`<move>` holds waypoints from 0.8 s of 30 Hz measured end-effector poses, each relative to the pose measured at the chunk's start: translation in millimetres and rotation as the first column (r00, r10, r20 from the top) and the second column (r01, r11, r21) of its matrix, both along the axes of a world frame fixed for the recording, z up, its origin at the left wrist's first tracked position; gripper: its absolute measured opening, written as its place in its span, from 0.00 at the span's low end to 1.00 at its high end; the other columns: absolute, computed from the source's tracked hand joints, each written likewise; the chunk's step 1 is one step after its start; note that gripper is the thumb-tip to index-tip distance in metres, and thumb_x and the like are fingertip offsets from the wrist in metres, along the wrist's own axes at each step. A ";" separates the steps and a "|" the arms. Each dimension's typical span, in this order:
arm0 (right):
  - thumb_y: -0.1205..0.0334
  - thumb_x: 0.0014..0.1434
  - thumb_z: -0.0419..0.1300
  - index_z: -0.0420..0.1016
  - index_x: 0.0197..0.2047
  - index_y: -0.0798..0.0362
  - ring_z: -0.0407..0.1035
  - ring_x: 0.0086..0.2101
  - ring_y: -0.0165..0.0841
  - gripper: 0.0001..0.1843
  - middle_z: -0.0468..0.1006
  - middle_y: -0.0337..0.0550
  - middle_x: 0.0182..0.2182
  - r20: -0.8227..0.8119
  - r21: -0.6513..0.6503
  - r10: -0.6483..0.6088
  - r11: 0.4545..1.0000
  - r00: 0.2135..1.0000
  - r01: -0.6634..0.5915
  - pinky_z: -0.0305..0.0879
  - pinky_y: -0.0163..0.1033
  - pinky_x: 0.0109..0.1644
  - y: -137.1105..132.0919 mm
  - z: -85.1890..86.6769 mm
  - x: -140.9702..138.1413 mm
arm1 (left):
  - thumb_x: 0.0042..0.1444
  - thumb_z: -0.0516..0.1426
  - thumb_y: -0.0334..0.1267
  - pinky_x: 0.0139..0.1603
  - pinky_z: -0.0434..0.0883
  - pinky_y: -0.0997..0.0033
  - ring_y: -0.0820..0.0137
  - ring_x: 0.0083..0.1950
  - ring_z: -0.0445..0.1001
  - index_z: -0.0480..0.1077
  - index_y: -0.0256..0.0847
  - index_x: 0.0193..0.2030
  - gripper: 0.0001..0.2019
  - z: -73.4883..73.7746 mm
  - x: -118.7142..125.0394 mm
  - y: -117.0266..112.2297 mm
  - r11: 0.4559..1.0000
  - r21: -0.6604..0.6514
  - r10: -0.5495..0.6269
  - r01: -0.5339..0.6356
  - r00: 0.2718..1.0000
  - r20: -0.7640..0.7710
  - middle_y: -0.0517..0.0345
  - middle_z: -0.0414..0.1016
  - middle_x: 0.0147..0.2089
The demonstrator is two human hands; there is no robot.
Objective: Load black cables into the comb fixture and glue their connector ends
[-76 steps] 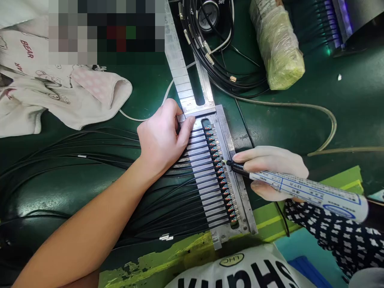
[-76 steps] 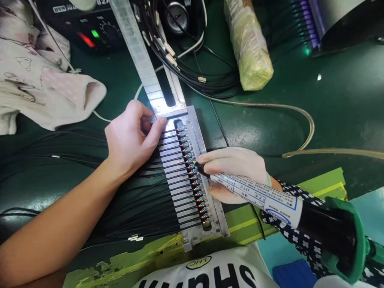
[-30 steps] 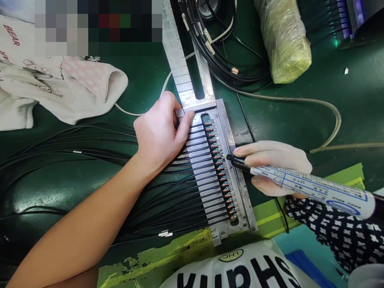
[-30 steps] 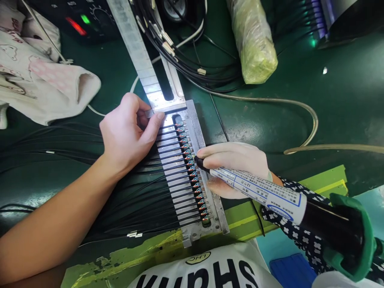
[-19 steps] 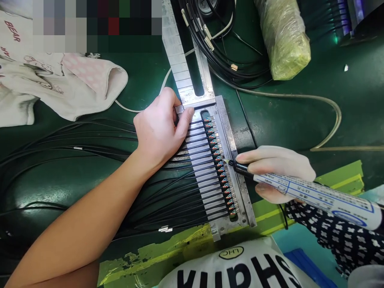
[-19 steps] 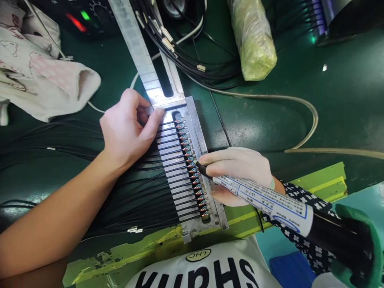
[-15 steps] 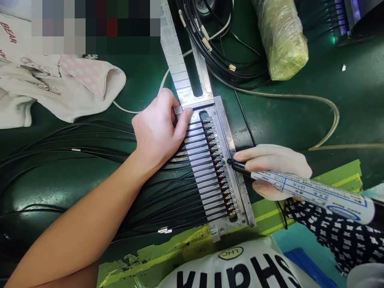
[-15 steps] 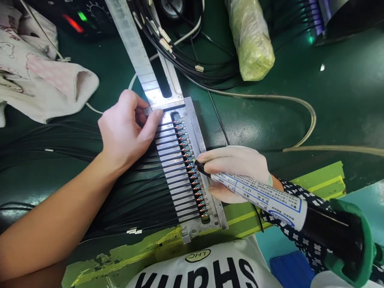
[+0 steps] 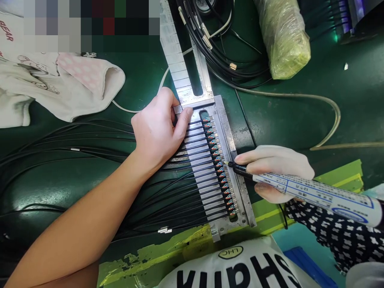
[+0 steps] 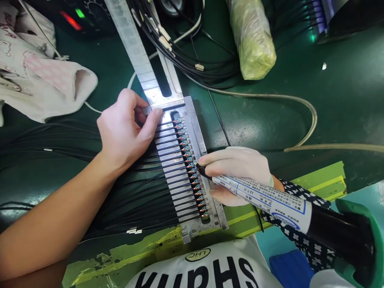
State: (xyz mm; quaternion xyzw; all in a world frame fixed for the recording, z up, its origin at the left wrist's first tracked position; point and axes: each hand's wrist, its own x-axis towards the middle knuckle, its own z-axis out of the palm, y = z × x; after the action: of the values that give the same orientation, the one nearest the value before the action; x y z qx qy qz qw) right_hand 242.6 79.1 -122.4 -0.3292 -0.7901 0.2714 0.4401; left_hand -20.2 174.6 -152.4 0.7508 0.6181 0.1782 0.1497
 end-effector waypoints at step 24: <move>0.61 0.61 0.70 0.80 0.49 0.53 0.82 0.42 0.42 0.13 0.85 0.51 0.44 -0.004 -0.026 0.005 1.000 1.000 -0.005 0.84 0.44 0.44 2.5 -1.3 0.5 | 0.64 0.51 0.60 0.40 0.69 0.61 0.66 0.39 0.76 0.65 0.47 0.43 0.18 3.3 1.2 0.9 1.000 -0.005 0.008 -0.008 1.000 0.009 0.61 0.76 0.34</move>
State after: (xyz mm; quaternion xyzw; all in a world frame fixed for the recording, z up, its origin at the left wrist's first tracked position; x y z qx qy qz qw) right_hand 243.1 81.6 -123.6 -0.3325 -0.7862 0.2836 0.4369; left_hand -19.0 175.4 -149.1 0.7472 0.6210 0.1805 0.1535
